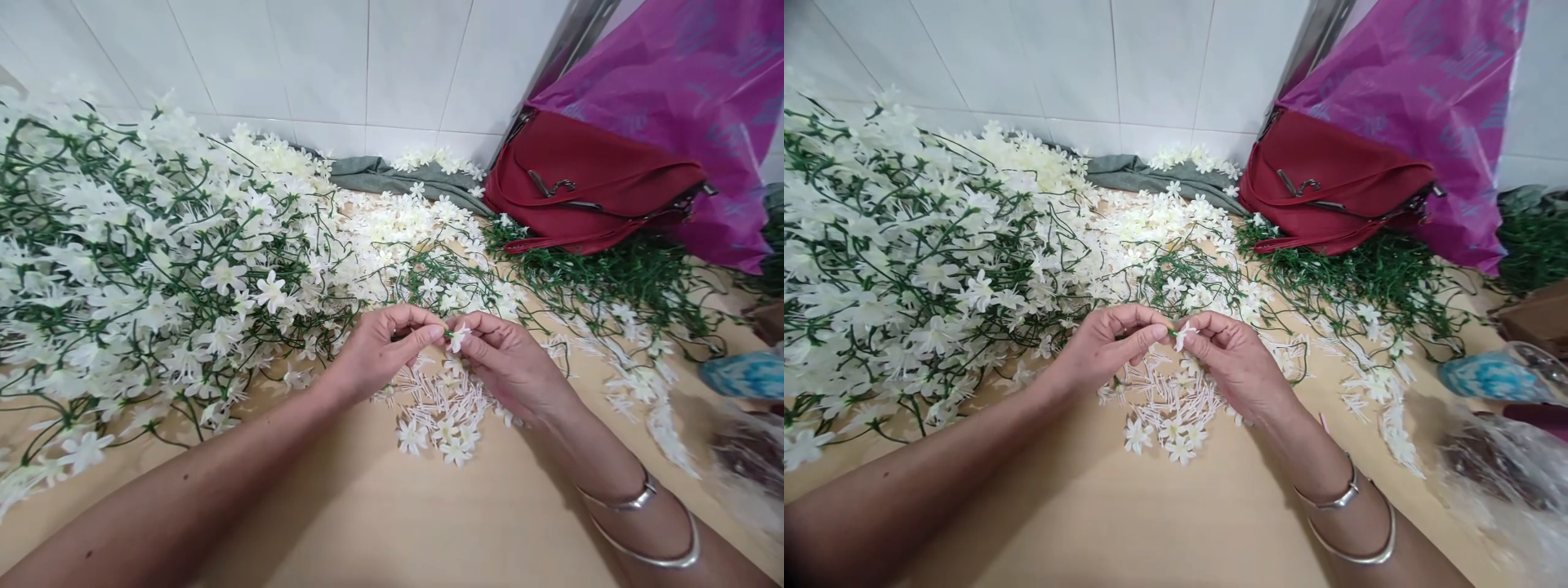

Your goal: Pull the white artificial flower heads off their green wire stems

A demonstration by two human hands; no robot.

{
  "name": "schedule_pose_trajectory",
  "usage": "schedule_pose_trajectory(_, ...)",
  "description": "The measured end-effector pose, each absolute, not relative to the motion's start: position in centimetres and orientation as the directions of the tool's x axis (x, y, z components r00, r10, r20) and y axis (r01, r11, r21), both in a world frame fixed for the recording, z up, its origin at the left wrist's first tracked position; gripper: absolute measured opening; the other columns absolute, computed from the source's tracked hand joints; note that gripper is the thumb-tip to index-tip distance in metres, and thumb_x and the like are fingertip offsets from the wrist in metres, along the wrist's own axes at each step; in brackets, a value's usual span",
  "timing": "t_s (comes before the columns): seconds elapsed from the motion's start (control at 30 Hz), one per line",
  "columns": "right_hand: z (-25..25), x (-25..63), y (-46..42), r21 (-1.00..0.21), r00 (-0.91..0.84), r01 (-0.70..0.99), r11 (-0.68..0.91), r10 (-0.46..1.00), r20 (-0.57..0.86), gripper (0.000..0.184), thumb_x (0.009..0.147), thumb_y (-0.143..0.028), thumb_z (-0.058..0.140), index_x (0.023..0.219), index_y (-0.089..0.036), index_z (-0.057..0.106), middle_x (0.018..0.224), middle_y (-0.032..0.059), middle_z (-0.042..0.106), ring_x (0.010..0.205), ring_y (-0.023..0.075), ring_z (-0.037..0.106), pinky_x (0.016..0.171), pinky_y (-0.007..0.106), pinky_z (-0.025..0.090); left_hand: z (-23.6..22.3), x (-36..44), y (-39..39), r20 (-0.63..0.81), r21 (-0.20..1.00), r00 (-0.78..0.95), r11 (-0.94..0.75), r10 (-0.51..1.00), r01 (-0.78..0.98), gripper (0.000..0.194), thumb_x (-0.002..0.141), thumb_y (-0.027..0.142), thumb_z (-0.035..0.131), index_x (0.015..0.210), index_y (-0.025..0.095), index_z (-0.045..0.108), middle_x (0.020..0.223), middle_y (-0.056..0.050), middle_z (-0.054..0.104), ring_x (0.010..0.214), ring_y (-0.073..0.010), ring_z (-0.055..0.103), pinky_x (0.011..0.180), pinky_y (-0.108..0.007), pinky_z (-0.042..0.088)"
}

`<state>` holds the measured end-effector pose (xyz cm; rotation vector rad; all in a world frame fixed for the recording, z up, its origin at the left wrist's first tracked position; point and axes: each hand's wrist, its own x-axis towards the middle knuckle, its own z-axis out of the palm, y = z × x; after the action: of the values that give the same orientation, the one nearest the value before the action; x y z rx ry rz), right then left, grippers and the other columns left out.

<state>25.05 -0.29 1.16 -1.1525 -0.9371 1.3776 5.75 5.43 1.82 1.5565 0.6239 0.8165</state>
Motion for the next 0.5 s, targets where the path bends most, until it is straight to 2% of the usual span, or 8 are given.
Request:
schedule_pose_trajectory(0.13,0.9,25.2,-0.5,-0.975,0.015,-0.171,-0.141,0.989,-0.146,0.028,0.069,-0.044,0.094,0.078,-0.024,0.077,0.083,0.0002,0.072,0.076,0.0136,0.061,0.072,0.026,0.048,1.0,5.7,5.4,0.17,0.976,0.574,-0.219,0.801,0.016,0.02,0.094,0.033,0.066,0.09,0.014,0.071,0.077,0.0,0.069,0.058,-0.0076,0.06,0.058,-0.02,0.046)
schedule_pose_trajectory(0.27,0.8,25.2,-0.6,-0.988,0.029,-0.089,-0.128,0.991,-0.131,0.033,0.07,-0.048,0.093,0.081,-0.023,0.075,0.079,-0.0004,0.07,0.072,0.0139,0.06,0.07,0.027,0.046,0.4,5.8,5.2,0.153,0.98,0.569,-0.196,0.808,0.015,0.019,0.095,0.033,0.066,0.092,0.015,0.071,0.079,-0.002,0.074,0.07,-0.0113,0.07,0.07,-0.022,0.054)
schedule_pose_trajectory(0.37,0.9,25.4,-0.6,-0.988,0.012,-0.037,-0.148,0.989,-0.149,0.034,0.074,-0.05,0.09,0.084,-0.022,0.074,0.074,-0.0012,0.067,0.069,0.0136,0.059,0.067,0.027,0.044,0.4,5.9,5.1,0.173,0.977,0.571,-0.211,0.803,0.0,0.017,0.096,0.029,0.065,0.09,0.015,0.071,0.081,-0.003,0.077,0.076,-0.0131,0.073,0.075,-0.023,0.056)
schedule_pose_trajectory(0.5,1.1,25.6,-0.8,-0.985,-0.031,-0.014,-0.172,0.985,-0.171,0.033,0.076,-0.05,0.088,0.083,-0.021,0.072,0.077,-0.0004,0.068,0.072,0.0143,0.059,0.069,0.027,0.044,0.7,5.9,4.9,0.191,0.961,0.572,-0.271,0.798,0.056,0.014,0.095,0.023,0.065,0.087,0.014,0.071,0.078,-0.003,0.077,0.073,-0.0124,0.073,0.073,-0.022,0.056)
